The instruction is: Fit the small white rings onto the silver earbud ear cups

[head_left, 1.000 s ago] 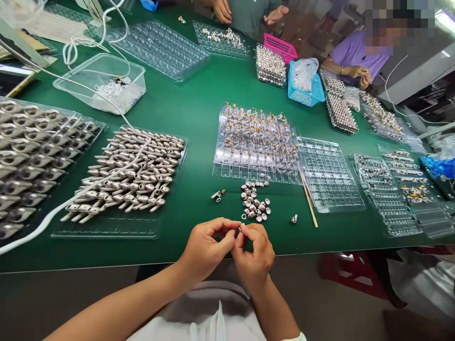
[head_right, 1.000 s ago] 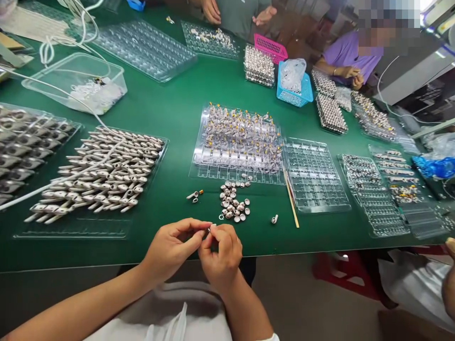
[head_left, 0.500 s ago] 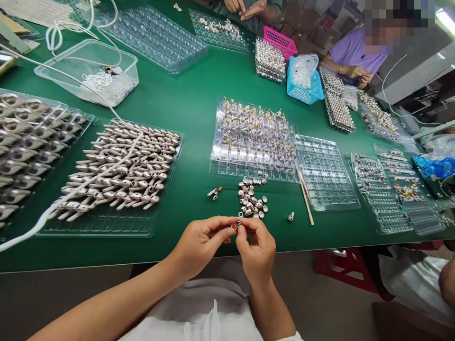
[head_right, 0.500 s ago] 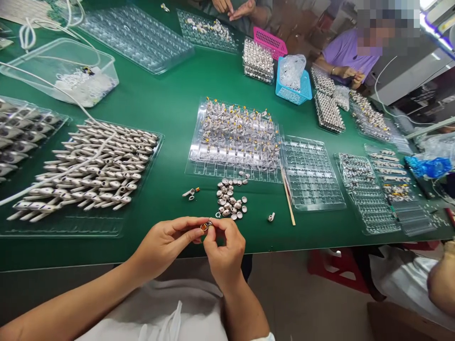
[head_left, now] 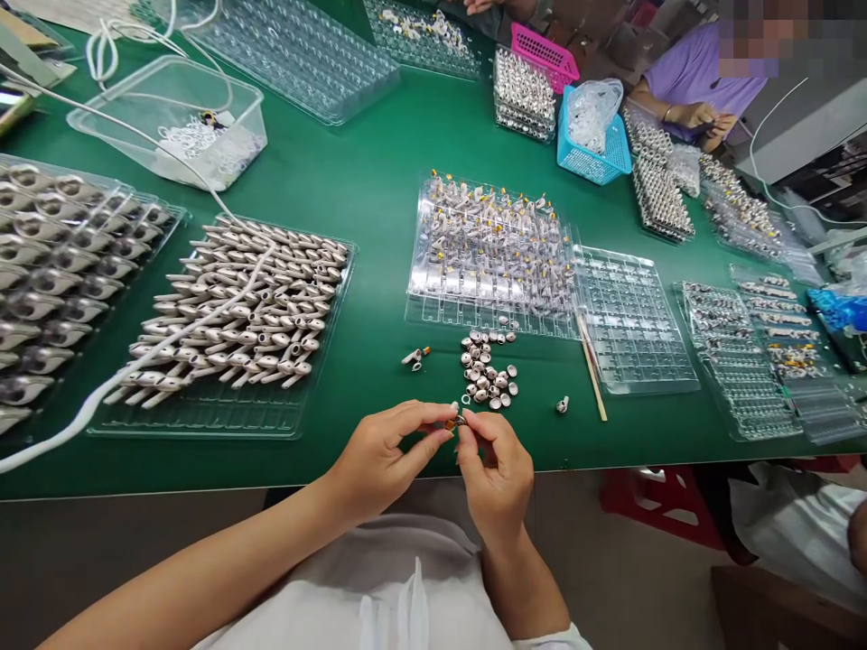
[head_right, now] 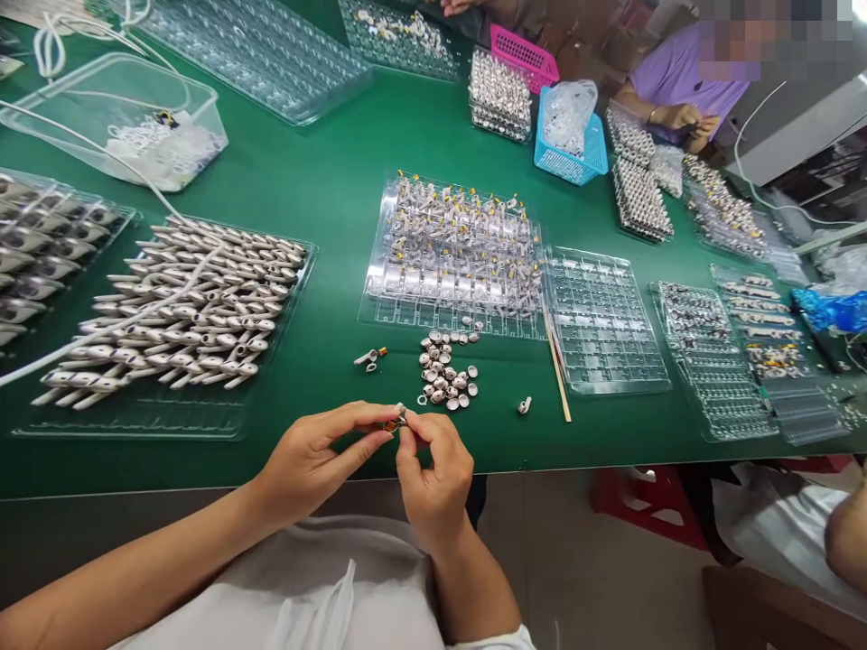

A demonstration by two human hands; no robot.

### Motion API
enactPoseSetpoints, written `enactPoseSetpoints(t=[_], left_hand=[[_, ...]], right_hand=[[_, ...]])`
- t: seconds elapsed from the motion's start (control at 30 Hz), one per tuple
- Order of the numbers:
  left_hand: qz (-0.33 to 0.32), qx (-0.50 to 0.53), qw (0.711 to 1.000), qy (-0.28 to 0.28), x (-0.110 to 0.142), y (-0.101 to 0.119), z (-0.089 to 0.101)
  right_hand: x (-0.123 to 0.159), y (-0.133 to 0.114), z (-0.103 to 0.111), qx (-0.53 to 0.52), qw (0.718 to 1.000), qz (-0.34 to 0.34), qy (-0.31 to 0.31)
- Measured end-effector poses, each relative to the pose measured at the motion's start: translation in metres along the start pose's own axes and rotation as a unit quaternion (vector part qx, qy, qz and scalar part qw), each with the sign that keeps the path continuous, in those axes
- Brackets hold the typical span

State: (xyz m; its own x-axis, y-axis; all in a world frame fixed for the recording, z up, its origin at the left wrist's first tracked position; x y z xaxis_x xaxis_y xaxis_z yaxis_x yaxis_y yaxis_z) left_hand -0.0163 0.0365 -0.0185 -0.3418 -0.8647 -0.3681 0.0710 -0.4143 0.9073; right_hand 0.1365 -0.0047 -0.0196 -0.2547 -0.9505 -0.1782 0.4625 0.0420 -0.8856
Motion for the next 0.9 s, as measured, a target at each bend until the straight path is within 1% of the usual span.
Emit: enactPoseSetpoints(t=[0.2,0.37,0.57,0.7,0.9], left_hand=[[0.014,0.005,1.000,0.013,-0.004,-0.001,0.001],[0.040,0.025,0.999,0.019,-0.004,-0.005,0.002],[-0.002,0.015,1.000,0.020,-0.002,-0.006,0.003],[-0.016,0.001,1.000,0.017,-0.001,-0.005,0.003],[-0.026,-0.014,0.999,0.018,-0.002,-0.004,0.004]], right_hand=[[-0.001,-0.011,0.000,0.062,0.992,0.104,0.028],[0.001,-0.013,-0.002,0.102,0.984,0.138,0.049],[0.002,-0.012,-0.004,0.113,0.982,0.147,0.039],[0.004,-0.013,-0.004,0.101,0.984,0.147,0.030],[0.002,-0.011,-0.003,0.049,0.993,0.106,0.002]])
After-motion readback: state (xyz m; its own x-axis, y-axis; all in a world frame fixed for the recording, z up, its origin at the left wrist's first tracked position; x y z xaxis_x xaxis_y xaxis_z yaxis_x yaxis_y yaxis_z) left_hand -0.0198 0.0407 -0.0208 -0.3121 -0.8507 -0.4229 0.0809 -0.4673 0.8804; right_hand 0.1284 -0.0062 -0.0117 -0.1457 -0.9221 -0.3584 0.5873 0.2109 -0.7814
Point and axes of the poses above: each hand's wrist, its own x-axis away from the middle knuckle, its own z-axis out of the back of the hand, y = z × x, the point moved 4 cm from there along -x, towards the middle knuckle, and after that the axes turned 13 degrees about -z, right-handed, at the moved point
